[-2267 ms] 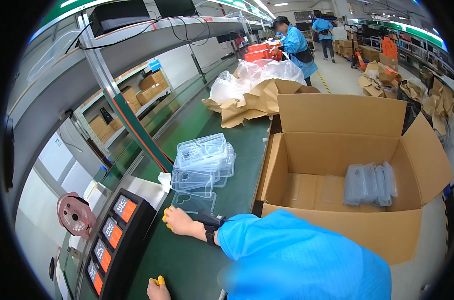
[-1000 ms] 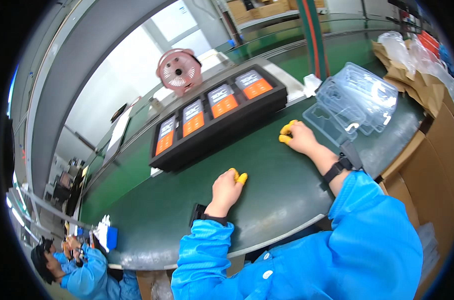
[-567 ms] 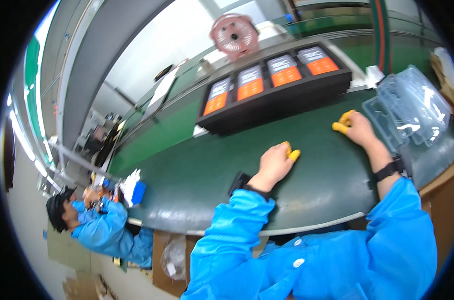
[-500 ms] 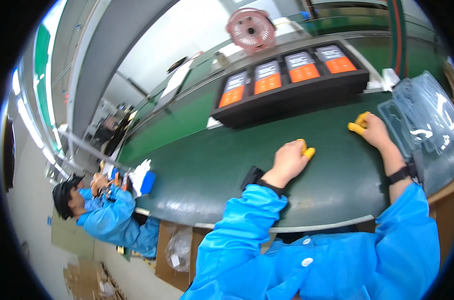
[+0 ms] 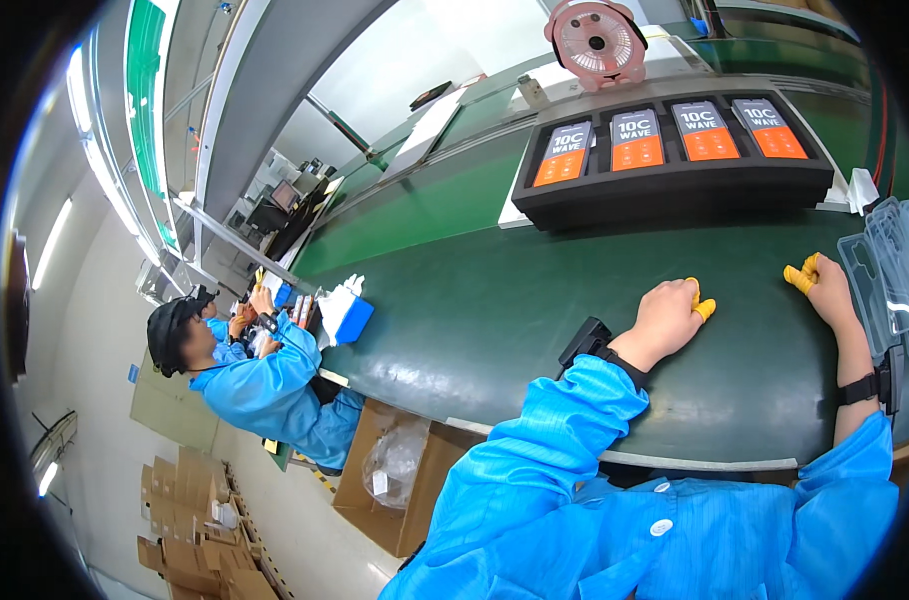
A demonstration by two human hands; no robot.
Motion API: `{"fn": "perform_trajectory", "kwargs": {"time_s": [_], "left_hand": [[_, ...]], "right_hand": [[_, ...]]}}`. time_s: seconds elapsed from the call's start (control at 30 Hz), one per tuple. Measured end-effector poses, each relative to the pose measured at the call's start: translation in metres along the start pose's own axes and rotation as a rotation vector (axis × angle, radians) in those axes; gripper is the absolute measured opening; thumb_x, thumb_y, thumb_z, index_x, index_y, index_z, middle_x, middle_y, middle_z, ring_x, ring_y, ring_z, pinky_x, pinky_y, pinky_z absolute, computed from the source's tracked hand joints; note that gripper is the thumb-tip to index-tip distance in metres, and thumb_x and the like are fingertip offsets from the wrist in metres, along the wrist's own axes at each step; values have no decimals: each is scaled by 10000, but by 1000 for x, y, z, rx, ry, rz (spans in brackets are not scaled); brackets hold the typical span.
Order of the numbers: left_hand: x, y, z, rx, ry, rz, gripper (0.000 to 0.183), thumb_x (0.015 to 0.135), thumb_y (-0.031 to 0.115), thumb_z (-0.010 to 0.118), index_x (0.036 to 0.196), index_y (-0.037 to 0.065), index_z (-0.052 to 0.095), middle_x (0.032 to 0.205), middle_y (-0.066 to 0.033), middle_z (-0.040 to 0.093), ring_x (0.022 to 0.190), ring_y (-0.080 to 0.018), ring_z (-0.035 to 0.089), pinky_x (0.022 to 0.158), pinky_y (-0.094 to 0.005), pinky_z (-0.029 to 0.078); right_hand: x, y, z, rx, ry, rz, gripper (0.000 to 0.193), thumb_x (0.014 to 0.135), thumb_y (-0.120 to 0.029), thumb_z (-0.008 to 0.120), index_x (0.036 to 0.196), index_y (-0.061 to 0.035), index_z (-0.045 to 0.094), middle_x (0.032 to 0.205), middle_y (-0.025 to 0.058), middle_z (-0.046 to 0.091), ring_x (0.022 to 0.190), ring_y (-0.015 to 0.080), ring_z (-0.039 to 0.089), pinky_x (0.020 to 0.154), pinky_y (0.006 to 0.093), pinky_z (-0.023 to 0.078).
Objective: Placing smartphones into protective cases and organizing them into shipping trays.
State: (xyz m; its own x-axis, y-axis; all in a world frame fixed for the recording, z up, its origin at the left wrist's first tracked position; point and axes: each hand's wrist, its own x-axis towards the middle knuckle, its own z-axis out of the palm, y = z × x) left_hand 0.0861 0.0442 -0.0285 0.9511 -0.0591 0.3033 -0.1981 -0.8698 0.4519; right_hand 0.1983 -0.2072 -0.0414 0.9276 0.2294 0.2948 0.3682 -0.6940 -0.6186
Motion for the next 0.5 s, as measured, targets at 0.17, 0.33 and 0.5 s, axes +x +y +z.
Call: {"fn": "perform_trajectory", "kwargs": {"time_s": [0.17, 0.33, 0.5], "left_hand": [[0, -1, 3, 7, -1, 14, 184, 741, 190, 560, 746, 12, 514, 759, -135, 573, 766, -298, 554, 676, -394, 437], [0, -2, 3, 13, 3, 23, 196, 743, 200, 561, 743, 10, 513, 754, -136, 573, 768, -297, 555, 676, -392, 438], [0, -1, 4, 7, 2, 22, 215, 748, 219, 565, 733, 12, 511, 746, -136, 573, 762, -296, 556, 672, -391, 438]], "right_hand": [[0, 4, 3, 10, 10, -11, 336, 701, -194, 691, 624, 21, 444, 511, 77, 403, 478, 152, 343, 455, 315, 308], [-1, 5, 2, -15, 34, -49, 348, 700, -197, 693, 612, 18, 435, 506, 72, 393, 476, 148, 330, 449, 314, 298], [0, 9, 4, 8, 20, -29, 355, 706, -200, 688, 606, 16, 425, 500, 74, 386, 475, 148, 316, 447, 316, 291]]}}
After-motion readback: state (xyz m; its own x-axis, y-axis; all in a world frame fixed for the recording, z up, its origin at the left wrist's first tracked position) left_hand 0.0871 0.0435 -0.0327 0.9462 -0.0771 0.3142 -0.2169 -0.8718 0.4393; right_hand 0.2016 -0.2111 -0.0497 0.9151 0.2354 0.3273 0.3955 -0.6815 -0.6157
